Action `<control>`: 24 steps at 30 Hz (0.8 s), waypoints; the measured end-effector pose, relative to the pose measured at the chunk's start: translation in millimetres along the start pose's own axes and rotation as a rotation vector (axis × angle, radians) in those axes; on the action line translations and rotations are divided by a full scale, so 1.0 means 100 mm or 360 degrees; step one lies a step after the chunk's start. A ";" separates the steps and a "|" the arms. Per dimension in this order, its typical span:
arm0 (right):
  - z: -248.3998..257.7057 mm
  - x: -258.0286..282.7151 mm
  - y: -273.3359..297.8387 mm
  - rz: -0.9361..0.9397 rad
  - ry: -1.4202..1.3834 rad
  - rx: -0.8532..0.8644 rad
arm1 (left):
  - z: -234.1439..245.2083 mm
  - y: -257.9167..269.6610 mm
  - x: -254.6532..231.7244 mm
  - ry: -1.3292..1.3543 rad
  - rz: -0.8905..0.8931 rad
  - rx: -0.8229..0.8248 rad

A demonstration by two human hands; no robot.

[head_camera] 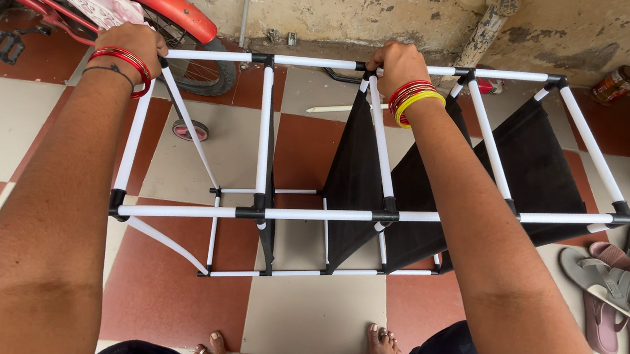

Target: The person assembles a multi-tier shoe rack by connecting white plastic poles into black fabric connectors and joint pieces by hand, then flattening the fabric shelves.

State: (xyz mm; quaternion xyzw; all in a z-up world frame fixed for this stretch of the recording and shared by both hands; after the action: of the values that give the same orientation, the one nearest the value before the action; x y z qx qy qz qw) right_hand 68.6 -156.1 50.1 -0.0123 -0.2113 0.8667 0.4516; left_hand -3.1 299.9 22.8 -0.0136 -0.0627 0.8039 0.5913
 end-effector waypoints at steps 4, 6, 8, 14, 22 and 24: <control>-0.01 -0.01 0.00 -0.0006 -0.0011 -0.0023 | -0.10 -0.08 0.03 0.0044 0.0034 0.0110; -0.04 -0.04 -0.03 -0.0082 -0.0022 0.0020 | -0.08 -0.10 0.01 0.0006 0.0005 0.0107; -0.05 -0.03 -0.04 -0.0076 0.0006 0.0037 | -0.06 -0.08 -0.02 -0.0039 -0.0020 0.0107; -0.08 -0.07 -0.07 -0.0093 0.0009 0.0093 | -0.04 0.01 -0.09 -0.0165 -0.0067 0.0019; -0.09 -0.08 -0.04 -0.0047 -0.0027 0.0084 | 0.04 0.16 -0.17 -0.0020 -0.0193 -0.0129; -0.11 -0.06 -0.01 -0.0105 -0.0036 0.0101 | 0.11 0.24 -0.19 -0.0048 -0.0150 -0.0069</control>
State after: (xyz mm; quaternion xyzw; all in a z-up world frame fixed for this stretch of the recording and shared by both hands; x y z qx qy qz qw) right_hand 74.8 -156.5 39.5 0.0188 -0.1891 0.8577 0.4777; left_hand -21.0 273.6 30.4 -0.0114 -0.0897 0.7736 0.6272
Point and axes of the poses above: each hand's wrist, its own y-axis away from the middle knuckle, its own z-axis out of the back of the hand, x = y × z, the point moved 9 cm from there along -y, towards the middle knuckle, and after that the axes turned 4 degrees about z, right-handed, at the moved point
